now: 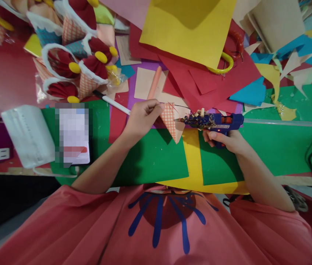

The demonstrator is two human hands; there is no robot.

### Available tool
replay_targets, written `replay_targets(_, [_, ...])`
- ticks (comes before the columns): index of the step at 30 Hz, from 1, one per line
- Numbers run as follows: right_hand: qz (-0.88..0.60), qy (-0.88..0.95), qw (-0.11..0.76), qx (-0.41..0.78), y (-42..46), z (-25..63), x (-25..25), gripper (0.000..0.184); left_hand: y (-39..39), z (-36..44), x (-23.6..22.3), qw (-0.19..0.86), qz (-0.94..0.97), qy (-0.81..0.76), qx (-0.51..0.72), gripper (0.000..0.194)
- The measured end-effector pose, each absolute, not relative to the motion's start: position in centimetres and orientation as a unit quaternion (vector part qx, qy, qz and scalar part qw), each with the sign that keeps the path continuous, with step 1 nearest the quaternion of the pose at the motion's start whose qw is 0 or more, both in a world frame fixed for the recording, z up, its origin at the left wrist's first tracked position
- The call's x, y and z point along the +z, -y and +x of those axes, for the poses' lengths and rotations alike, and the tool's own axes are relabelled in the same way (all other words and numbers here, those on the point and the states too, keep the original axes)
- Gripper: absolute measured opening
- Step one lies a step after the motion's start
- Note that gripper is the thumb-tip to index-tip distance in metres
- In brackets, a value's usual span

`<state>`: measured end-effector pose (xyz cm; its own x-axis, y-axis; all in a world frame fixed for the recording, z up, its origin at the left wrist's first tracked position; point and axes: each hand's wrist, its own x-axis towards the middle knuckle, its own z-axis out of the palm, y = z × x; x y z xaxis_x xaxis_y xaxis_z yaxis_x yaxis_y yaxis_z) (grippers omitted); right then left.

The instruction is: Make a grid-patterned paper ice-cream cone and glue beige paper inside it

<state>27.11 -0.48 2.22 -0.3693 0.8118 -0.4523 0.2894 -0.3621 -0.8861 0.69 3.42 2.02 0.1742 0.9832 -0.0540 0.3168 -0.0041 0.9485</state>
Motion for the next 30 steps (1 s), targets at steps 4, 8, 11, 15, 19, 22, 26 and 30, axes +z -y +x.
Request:
replay_targets(4, [-0.529, 0.526, 0.196, 0.636, 0.5, 27.1, 2.3, 0.053, -3.5, 0.6, 1.7, 0.462, 0.605, -0.529, 0.375, 0.033])
replay_targets(8, [-0.535, 0.525, 0.183, 0.636, 0.5, 27.0, 2.5, 0.056, -3.5, 0.6, 1.3, 0.465, 0.598, -0.528, 0.384, 0.035])
replay_targets(11, [-0.535, 0.520, 0.184, 0.640, 0.4, 26.9, 2.7, 0.056, -3.5, 0.5, 1.3, 0.467, 0.600, -0.526, 0.380, 0.034])
replay_targets(15, [-0.529, 0.518, 0.197, 0.643, 0.4, 26.9, 2.8, 0.054, -3.6, 0.5, 1.3, 0.475, 0.594, -0.524, 0.383, 0.034])
replay_targets(19, [-0.533, 0.509, 0.192, 0.648, 0.4, 26.9, 3.0, 0.056, -3.6, 0.4, 1.3, 0.476, 0.585, -0.531, 0.386, 0.036])
replay_targets(22, [-0.538, 0.506, 0.182, 0.649, 0.3, 26.8, 3.1, 0.058, -3.6, 0.3, 1.4, 0.473, 0.585, -0.534, 0.386, 0.035])
replay_targets(26, [-0.544, 0.508, 0.166, 0.646, 0.3, 26.8, 3.3, 0.060, -3.6, 0.4, 1.5, 0.465, 0.587, -0.538, 0.388, 0.032])
replay_targets(30, [-0.535, 0.528, 0.149, 0.642, 0.3, 26.9, 3.3, 0.059, -3.6, 0.5, 1.7, 0.452, 0.585, -0.548, 0.391, 0.032])
